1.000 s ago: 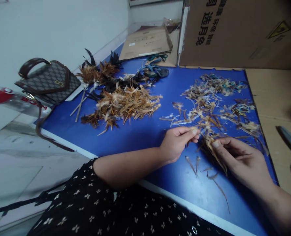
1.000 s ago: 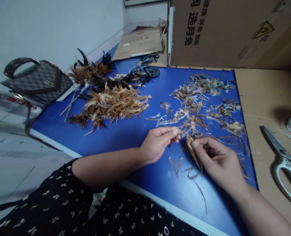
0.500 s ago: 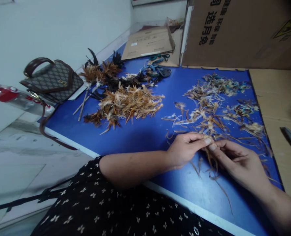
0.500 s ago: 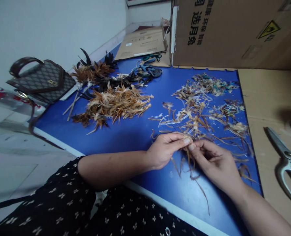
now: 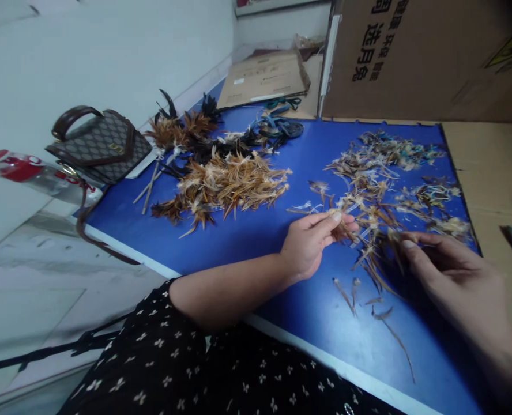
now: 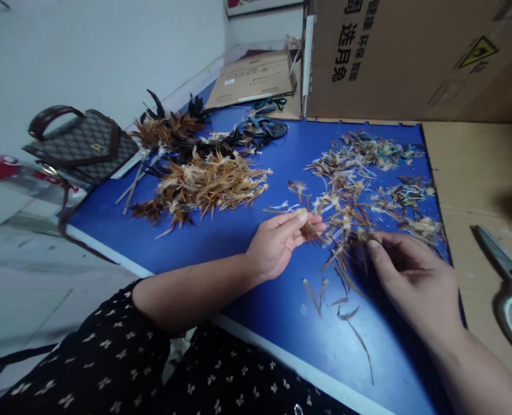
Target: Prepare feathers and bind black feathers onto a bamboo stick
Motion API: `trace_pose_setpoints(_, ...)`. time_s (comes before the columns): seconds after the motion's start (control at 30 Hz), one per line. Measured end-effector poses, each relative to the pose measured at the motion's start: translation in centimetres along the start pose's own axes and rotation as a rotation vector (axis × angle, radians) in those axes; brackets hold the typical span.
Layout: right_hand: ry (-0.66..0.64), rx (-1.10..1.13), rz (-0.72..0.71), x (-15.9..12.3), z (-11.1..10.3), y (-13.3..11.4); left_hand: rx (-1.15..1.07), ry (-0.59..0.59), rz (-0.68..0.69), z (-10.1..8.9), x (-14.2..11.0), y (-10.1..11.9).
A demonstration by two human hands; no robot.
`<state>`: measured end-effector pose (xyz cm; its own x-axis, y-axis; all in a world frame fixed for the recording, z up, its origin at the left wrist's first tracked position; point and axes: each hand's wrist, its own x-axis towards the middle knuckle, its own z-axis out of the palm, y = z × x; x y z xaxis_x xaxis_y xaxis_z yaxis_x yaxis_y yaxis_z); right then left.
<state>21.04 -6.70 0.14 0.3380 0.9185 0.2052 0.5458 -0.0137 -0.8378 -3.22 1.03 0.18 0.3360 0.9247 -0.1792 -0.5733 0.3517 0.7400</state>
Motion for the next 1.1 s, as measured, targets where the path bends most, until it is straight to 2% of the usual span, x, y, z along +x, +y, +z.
trace_pose_setpoints(0.13, 0.100, -0.170, -0.275, 0.2, 0.0, -1.2, 0.058, -0.095, -0.063, 0.0, -0.3, -0.7)
trace_pose_setpoints(0.23, 0.022, -0.094, -0.367, 0.0, 0.2, -2.0, 0.096, -0.149, -0.155, 0.0, -0.9, -1.7)
trace_pose_setpoints(0.4, -0.141, 0.019, -0.387, -0.8, 0.7, -2.8, 0.181, -0.240, -0.274, 0.0, -1.6, -2.9)
trace_pose_setpoints(0.73, -0.207, 0.113, -0.570, -1.0, 1.0, -1.9, 0.243, -0.224, -0.343, 0.4, -2.1, -2.3)
trace_pose_setpoints(0.83, -0.234, 0.103, -0.579, -0.9, 0.8, -2.1, 0.260, -0.224, -0.371, 0.7, -2.2, -1.8)
trace_pose_setpoints(1.0, -0.403, 0.135, -0.562, -0.4, -0.2, -2.0, 0.283, -0.366, -0.458, 0.6, -2.2, -0.8)
trace_pose_setpoints(1.1, -0.451, 0.151, -0.521, -0.3, -0.7, -1.8, 0.327, -0.422, -0.525, 0.5, -2.1, -0.2)
